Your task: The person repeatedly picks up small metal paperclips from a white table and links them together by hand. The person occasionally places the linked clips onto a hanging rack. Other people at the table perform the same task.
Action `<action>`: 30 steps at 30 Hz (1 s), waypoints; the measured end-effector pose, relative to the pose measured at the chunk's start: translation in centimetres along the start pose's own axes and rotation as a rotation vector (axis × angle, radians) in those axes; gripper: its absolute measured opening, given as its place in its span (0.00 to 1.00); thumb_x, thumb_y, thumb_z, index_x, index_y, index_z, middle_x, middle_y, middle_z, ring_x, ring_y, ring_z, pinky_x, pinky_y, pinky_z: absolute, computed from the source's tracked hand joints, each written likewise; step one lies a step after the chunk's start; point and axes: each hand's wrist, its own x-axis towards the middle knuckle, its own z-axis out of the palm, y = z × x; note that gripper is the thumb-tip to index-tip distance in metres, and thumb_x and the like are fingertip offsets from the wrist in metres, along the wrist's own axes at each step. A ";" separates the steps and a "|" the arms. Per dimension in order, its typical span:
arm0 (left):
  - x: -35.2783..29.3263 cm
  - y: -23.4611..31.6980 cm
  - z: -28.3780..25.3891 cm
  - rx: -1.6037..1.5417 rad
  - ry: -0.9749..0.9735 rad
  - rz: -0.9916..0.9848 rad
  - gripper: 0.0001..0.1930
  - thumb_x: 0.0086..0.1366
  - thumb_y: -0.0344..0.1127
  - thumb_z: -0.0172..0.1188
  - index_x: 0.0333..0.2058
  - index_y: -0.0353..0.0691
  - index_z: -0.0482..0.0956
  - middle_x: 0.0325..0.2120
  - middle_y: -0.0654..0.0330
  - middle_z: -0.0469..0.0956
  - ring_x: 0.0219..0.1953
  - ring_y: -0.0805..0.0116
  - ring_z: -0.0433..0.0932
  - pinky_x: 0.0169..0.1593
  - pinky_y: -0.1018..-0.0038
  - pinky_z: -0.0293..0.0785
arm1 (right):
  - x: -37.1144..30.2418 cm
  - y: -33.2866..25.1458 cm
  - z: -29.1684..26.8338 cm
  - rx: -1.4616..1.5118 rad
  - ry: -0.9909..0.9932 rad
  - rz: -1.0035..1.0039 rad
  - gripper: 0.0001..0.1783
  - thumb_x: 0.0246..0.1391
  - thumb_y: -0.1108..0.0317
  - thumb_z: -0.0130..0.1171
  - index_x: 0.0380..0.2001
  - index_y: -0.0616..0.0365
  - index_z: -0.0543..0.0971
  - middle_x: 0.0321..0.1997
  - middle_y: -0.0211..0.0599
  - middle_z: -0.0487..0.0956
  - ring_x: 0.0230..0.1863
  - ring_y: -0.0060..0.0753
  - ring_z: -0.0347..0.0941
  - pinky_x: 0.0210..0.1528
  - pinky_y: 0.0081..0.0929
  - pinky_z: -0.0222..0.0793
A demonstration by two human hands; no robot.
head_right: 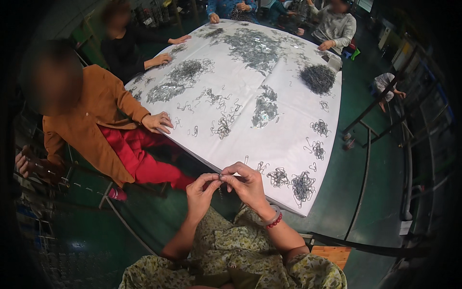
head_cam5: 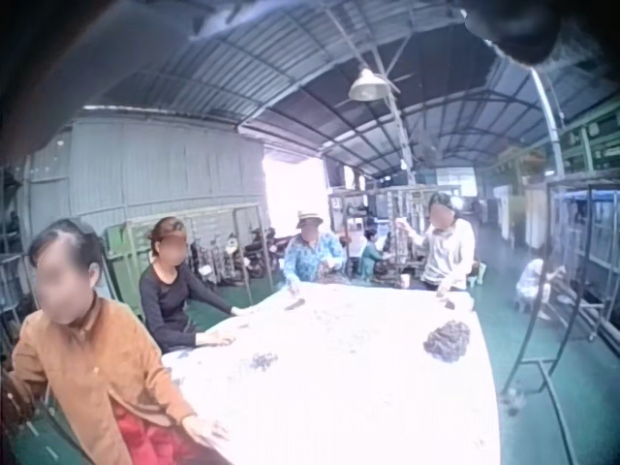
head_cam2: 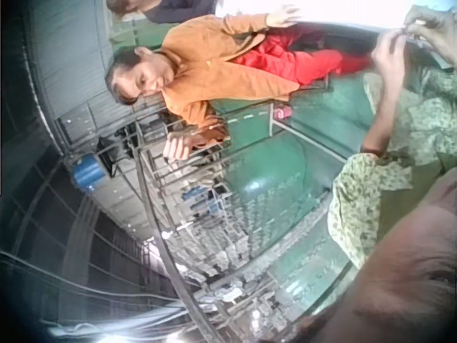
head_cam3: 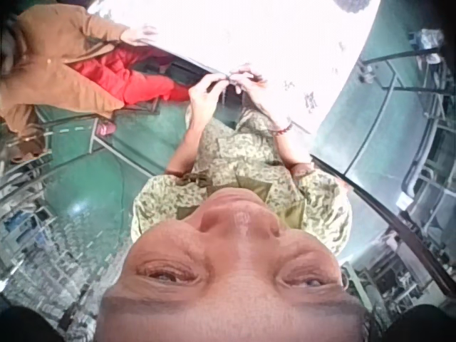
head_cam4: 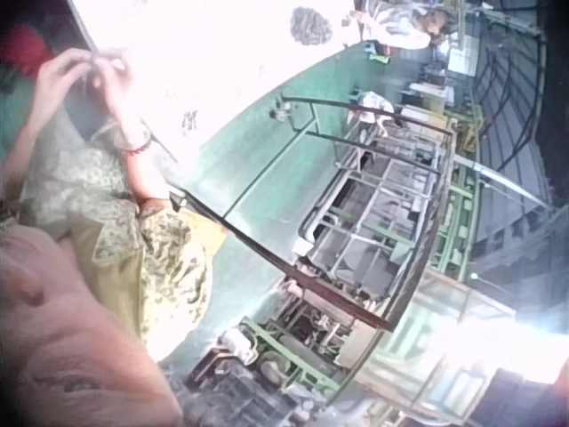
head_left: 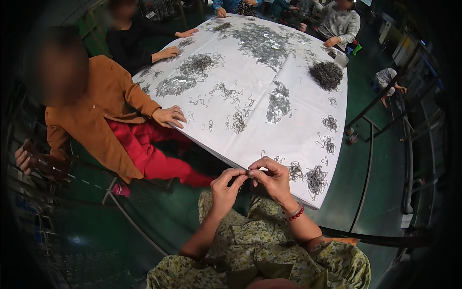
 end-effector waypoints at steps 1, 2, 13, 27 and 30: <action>0.1 -0.1 0.0 -0.007 0.014 0.012 0.06 0.53 0.23 0.62 0.32 0.33 0.77 0.28 0.58 0.78 0.29 0.72 0.77 0.34 0.79 0.73 | 0.2 0.0 0.1 -0.059 -0.001 -0.042 0.03 0.49 0.80 0.57 0.30 0.67 0.77 0.31 0.35 0.75 0.23 0.19 0.70 0.22 0.15 0.67; 0.2 -0.4 0.0 -0.014 0.028 0.025 0.06 0.53 0.23 0.62 0.31 0.33 0.77 0.27 0.58 0.78 0.29 0.73 0.77 0.34 0.79 0.73 | 0.4 0.0 0.2 -0.118 -0.003 -0.085 0.03 0.49 0.79 0.57 0.30 0.67 0.77 0.31 0.35 0.75 0.23 0.19 0.70 0.22 0.15 0.67; -0.2 -0.7 -0.3 -0.043 0.056 -0.039 0.06 0.53 0.24 0.62 0.31 0.34 0.78 0.27 0.59 0.79 0.29 0.73 0.77 0.33 0.79 0.73 | 0.2 -0.4 0.9 -0.155 -0.018 -0.048 0.03 0.48 0.80 0.58 0.28 0.68 0.78 0.30 0.35 0.76 0.25 0.19 0.71 0.23 0.14 0.68; -0.9 -3.1 -2.0 0.038 -0.197 -0.072 0.08 0.52 0.24 0.62 0.33 0.33 0.78 0.31 0.57 0.79 0.33 0.68 0.77 0.37 0.75 0.73 | 0.0 0.7 0.9 -0.171 -0.043 0.150 0.03 0.50 0.79 0.57 0.29 0.69 0.77 0.28 0.33 0.78 0.31 0.18 0.72 0.34 0.15 0.69; -0.1 -3.4 -2.3 -0.022 -0.162 -0.092 0.11 0.54 0.22 0.60 0.37 0.33 0.77 0.35 0.56 0.78 0.37 0.70 0.77 0.40 0.76 0.73 | 0.0 1.8 0.8 -0.221 -0.040 0.118 0.03 0.49 0.79 0.58 0.29 0.68 0.77 0.29 0.34 0.78 0.30 0.18 0.72 0.32 0.15 0.68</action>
